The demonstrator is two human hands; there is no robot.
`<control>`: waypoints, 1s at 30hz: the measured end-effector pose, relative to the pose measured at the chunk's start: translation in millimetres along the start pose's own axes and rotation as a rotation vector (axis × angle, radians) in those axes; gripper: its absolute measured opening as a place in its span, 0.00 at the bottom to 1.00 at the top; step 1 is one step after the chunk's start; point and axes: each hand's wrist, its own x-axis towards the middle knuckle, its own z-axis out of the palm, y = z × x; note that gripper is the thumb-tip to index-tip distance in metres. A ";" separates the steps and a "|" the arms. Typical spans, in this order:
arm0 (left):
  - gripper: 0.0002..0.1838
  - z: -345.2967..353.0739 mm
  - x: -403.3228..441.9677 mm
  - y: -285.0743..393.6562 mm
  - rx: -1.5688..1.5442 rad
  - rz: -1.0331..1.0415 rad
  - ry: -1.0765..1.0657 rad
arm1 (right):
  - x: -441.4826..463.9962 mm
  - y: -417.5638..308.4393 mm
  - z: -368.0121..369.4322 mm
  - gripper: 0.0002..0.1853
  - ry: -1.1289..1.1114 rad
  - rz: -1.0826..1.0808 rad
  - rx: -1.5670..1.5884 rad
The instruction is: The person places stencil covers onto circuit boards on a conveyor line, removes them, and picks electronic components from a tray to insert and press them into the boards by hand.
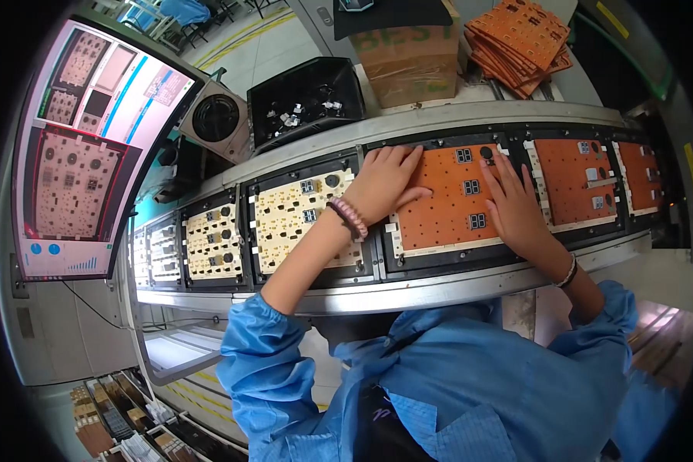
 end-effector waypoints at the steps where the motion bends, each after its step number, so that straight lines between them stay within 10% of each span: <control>1: 0.57 -7.3 0.7 3.8 -0.019 -0.033 -0.101 | -1.0 -0.3 0.3 0.36 -0.004 0.001 -0.003; 6: 0.85 -12.3 -21.2 15.5 0.140 -0.001 -0.363 | -0.5 -3.1 -1.1 0.36 -0.010 0.007 -0.022; 30: 0.74 -0.1 -19.9 -8.7 -0.085 0.016 -0.102 | 2.4 1.4 -7.2 0.34 -0.013 -0.012 0.006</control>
